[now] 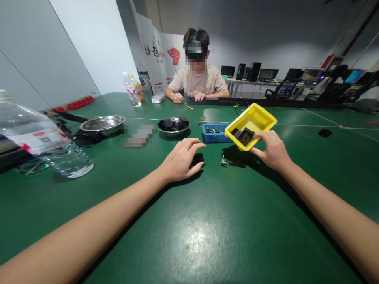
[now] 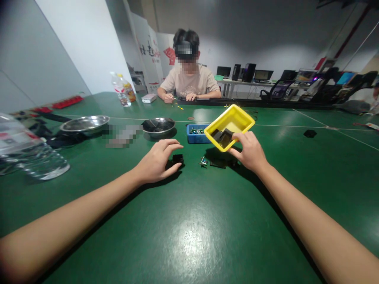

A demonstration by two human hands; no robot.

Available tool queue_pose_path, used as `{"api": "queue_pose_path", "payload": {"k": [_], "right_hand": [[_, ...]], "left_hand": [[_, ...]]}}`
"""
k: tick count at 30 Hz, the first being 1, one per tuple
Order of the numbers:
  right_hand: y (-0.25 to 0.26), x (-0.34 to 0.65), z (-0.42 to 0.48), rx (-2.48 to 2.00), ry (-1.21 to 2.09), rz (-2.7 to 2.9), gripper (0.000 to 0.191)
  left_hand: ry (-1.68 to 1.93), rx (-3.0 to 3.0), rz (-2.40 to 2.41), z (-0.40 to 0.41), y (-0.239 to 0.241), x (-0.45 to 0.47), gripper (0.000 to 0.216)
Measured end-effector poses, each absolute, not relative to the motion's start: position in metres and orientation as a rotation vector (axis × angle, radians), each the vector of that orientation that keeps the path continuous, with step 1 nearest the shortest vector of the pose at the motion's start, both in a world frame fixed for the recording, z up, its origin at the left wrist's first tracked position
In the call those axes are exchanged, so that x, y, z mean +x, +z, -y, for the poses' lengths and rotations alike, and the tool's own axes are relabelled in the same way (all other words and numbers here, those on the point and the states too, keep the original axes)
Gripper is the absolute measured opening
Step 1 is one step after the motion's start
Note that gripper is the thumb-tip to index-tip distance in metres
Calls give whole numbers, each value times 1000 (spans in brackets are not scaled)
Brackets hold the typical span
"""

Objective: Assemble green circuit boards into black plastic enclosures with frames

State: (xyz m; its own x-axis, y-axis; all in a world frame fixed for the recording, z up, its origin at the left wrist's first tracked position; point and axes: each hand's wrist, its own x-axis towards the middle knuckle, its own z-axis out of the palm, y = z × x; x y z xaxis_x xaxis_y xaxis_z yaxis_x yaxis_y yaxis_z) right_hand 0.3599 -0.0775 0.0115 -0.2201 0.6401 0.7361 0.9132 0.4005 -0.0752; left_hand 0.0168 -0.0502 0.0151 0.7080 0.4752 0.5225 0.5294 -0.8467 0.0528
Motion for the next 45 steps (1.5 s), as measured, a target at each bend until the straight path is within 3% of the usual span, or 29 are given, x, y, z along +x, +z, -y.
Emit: {"api": "queue_pose_path", "payload": {"k": [7, 13, 17, 27, 37, 45], "right_hand": [[23, 291, 111, -1110, -601, 2240, 22], [26, 263, 133, -1022, -627, 2283, 18], [28, 257, 138, -965, -611, 2306, 19], [25, 264, 134, -978, -568, 2313, 22], [24, 268, 132, -976, -452, 2302, 21], [26, 263, 134, -917, -512, 2366, 24]], "left_hand": [[-787, -2534, 487, 82, 29, 32, 33], [-761, -2629, 697, 98, 35, 38, 42], [-782, -2720, 725, 105, 38, 37, 36], [-972, -2737, 693, 96, 32, 31, 17], [-1402, -2583, 801, 93, 24, 29, 17], [-1492, -2456, 929, 91, 22, 32, 17]]}}
